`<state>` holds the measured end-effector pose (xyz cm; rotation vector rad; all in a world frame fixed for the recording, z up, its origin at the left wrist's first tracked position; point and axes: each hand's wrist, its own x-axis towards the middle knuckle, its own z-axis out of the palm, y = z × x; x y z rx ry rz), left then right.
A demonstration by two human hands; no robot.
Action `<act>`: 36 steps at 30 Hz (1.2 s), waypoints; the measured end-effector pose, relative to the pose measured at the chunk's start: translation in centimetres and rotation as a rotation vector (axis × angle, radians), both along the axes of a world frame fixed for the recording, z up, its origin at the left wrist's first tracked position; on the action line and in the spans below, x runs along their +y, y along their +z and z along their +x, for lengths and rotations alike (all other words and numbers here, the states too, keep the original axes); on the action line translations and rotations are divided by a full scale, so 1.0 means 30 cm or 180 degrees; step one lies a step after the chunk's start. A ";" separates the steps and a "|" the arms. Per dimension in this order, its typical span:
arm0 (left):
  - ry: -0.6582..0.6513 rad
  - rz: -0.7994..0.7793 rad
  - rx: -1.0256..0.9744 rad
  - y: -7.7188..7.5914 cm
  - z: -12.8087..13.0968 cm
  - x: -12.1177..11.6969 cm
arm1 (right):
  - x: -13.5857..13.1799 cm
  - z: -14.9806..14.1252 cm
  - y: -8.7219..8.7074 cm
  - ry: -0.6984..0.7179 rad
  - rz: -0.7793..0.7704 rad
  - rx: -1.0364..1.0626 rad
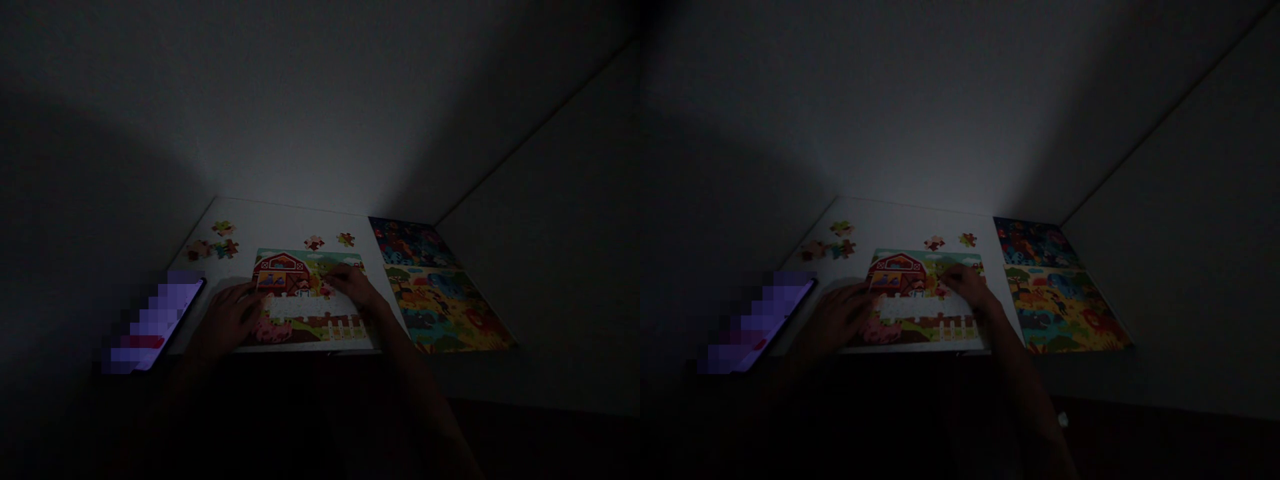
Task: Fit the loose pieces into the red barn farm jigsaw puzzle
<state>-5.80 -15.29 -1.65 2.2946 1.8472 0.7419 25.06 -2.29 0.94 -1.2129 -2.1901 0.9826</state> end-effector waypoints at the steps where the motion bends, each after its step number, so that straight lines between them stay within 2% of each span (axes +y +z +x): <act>1: -0.0013 0.0012 0.0007 -0.001 -0.002 0.001 | 0.007 0.003 -0.007 -0.0140 -0.0074 0.0166; 4: -0.0032 0.0044 0.0020 -0.003 -0.007 0.001 | 0.036 0.015 -0.016 -0.0547 -0.0303 0.0485; 7: -0.0065 0.0060 0.0016 -0.005 -0.010 0.001 | 0.087 0.040 -0.001 -0.0477 -0.0394 0.0418; 10: -0.0118 0.0062 -0.0002 -0.013 -0.013 0.002 | 0.159 0.063 0.031 -0.0378 -0.0174 0.0187; 14: -0.0088 0.0107 -0.0060 -0.033 -0.017 0.005 | 0.264 0.054 0.055 -0.0443 -0.0059 0.0215; 17: -0.0094 0.0152 -0.0075 -0.044 -0.023 0.007 | 0.329 0.017 0.040 -0.0542 0.0065 0.0154; 20: -0.0125 0.0189 -0.0056 -0.046 -0.027 0.007 | 0.369 -0.032 0.005 -0.0652 0.0439 -0.0011; 28: -0.0125 0.0398 0.0036 -0.050 -0.031 0.005 | 0.345 -0.116 -0.092 -0.0532 0.1199 -0.0495; 31: -0.0134 0.0461 0.0123 -0.046 -0.033 0.010 | 0.334 -0.133 -0.104 -0.0556 0.1482 -0.0749; 36: -0.0153 0.0445 0.0188 -0.043 -0.037 0.014 | 0.337 -0.156 -0.105 -0.0639 0.1563 -0.1079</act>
